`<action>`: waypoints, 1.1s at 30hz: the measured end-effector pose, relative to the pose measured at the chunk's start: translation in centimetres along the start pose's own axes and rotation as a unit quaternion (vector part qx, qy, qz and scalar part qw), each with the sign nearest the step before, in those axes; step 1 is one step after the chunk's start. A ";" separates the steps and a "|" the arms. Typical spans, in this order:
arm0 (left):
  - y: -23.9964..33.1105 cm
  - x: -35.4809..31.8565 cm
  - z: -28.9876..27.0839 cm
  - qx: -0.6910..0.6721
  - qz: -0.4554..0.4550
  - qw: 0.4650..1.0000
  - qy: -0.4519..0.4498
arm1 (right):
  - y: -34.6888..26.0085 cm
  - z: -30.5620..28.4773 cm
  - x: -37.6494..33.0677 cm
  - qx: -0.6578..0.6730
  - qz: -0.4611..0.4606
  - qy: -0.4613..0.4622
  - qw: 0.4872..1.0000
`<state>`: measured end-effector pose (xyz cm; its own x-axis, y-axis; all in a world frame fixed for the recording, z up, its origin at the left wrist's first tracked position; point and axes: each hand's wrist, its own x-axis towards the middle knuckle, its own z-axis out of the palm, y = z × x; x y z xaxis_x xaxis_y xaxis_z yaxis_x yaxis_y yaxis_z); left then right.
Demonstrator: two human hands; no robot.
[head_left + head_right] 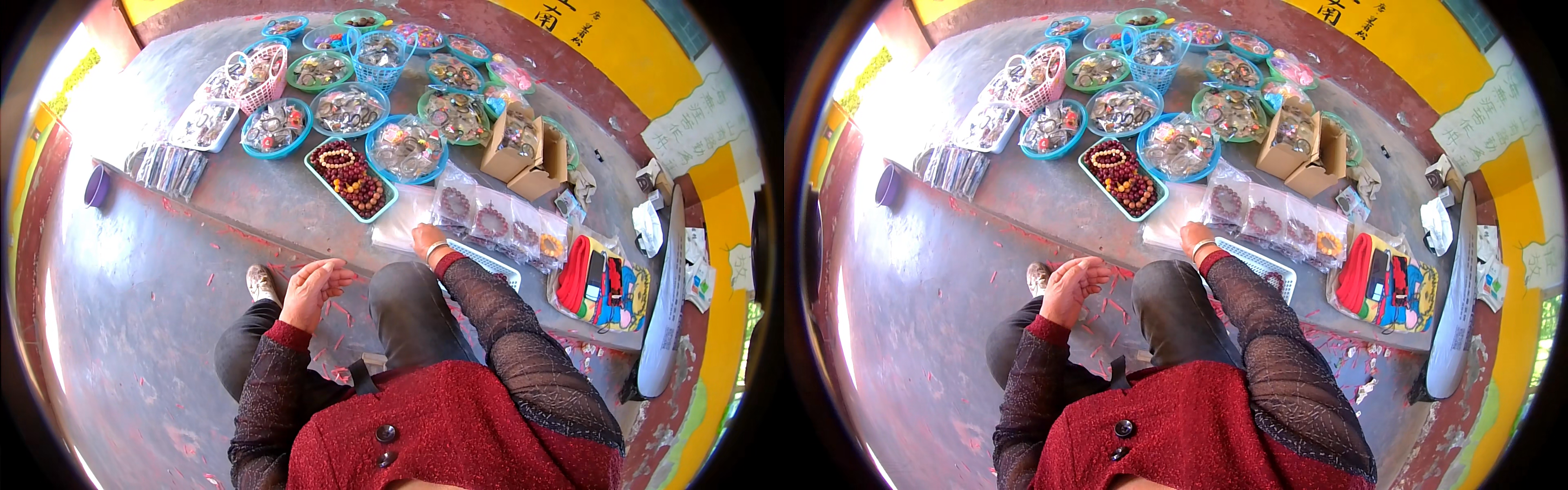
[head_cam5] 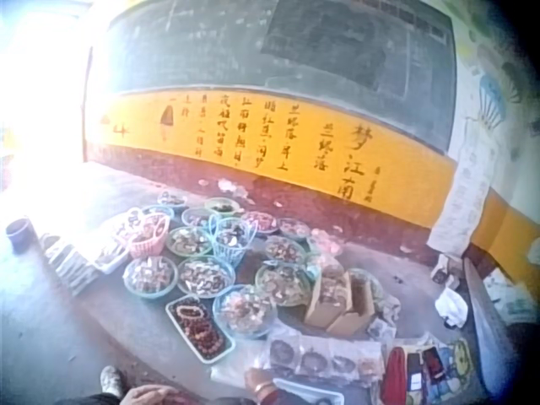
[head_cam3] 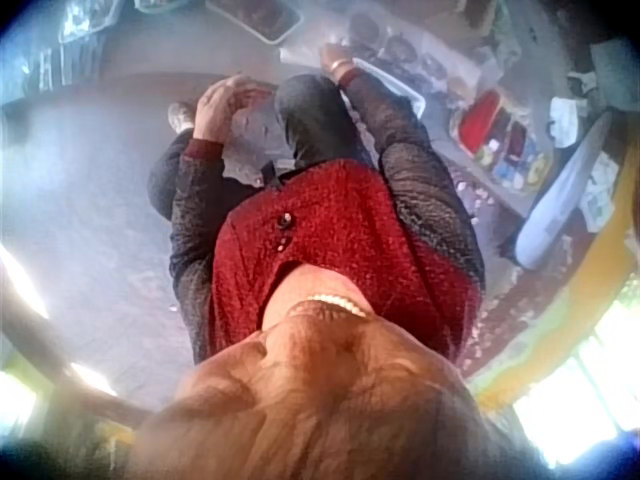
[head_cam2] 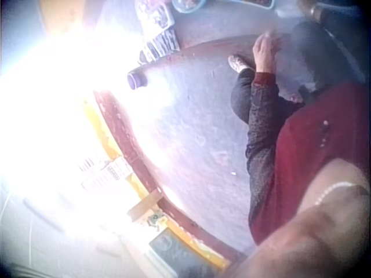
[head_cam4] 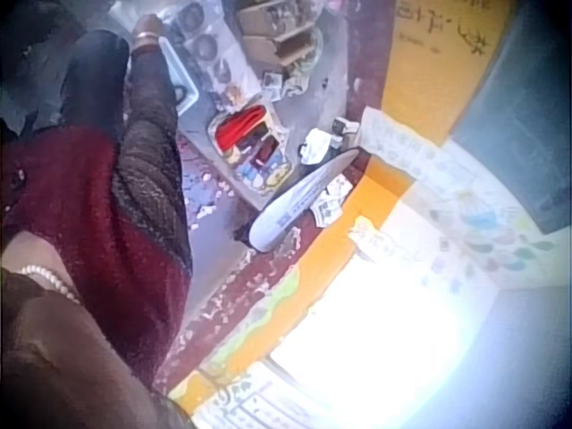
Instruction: The person sits on the floor and repeatedly picks up beaded bracelets from a white tray, places them into small clear plastic bags, and sets the bags aside. The person handles the beads and bags by hand throughout the task.
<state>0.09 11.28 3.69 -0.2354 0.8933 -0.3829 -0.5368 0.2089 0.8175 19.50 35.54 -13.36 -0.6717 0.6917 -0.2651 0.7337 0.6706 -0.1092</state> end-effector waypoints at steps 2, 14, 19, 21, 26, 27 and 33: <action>-0.2 0.1 -0.2 0.001 -0.002 1.000 0.003 | 0.0 -0.2 -0.1 0.014 0.003 -0.009 1.000; -0.6 0.4 0.0 0.017 -0.018 1.000 0.010 | 1.9 -4.0 -1.2 0.192 -0.003 0.119 0.974; -1.3 1.0 0.3 0.009 -0.043 0.999 0.013 | -0.6 -8.3 -3.9 0.243 -0.044 0.175 0.953; -1.6 1.4 0.6 0.007 -0.053 0.999 0.007 | -1.5 -9.4 -5.0 0.257 -0.070 0.180 0.947; -2.6 1.8 0.9 -0.054 -0.108 0.993 -0.016 | -5.7 -12.9 -9.6 0.206 -0.192 0.203 0.938; -2.7 1.7 0.9 -0.076 -0.122 0.990 -0.011 | -6.8 -13.4 -10.7 0.165 -0.235 0.216 0.933; -2.0 1.2 0.7 -0.206 -0.124 0.968 -0.073 | -11.2 -14.4 -16.6 0.033 -0.437 0.295 0.849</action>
<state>1.40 12.25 1.90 0.0428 0.8885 -0.4569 -0.8469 0.2749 0.4552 20.93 20.42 6.02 -0.8829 -0.0365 0.4681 -0.0810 0.9939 -0.0752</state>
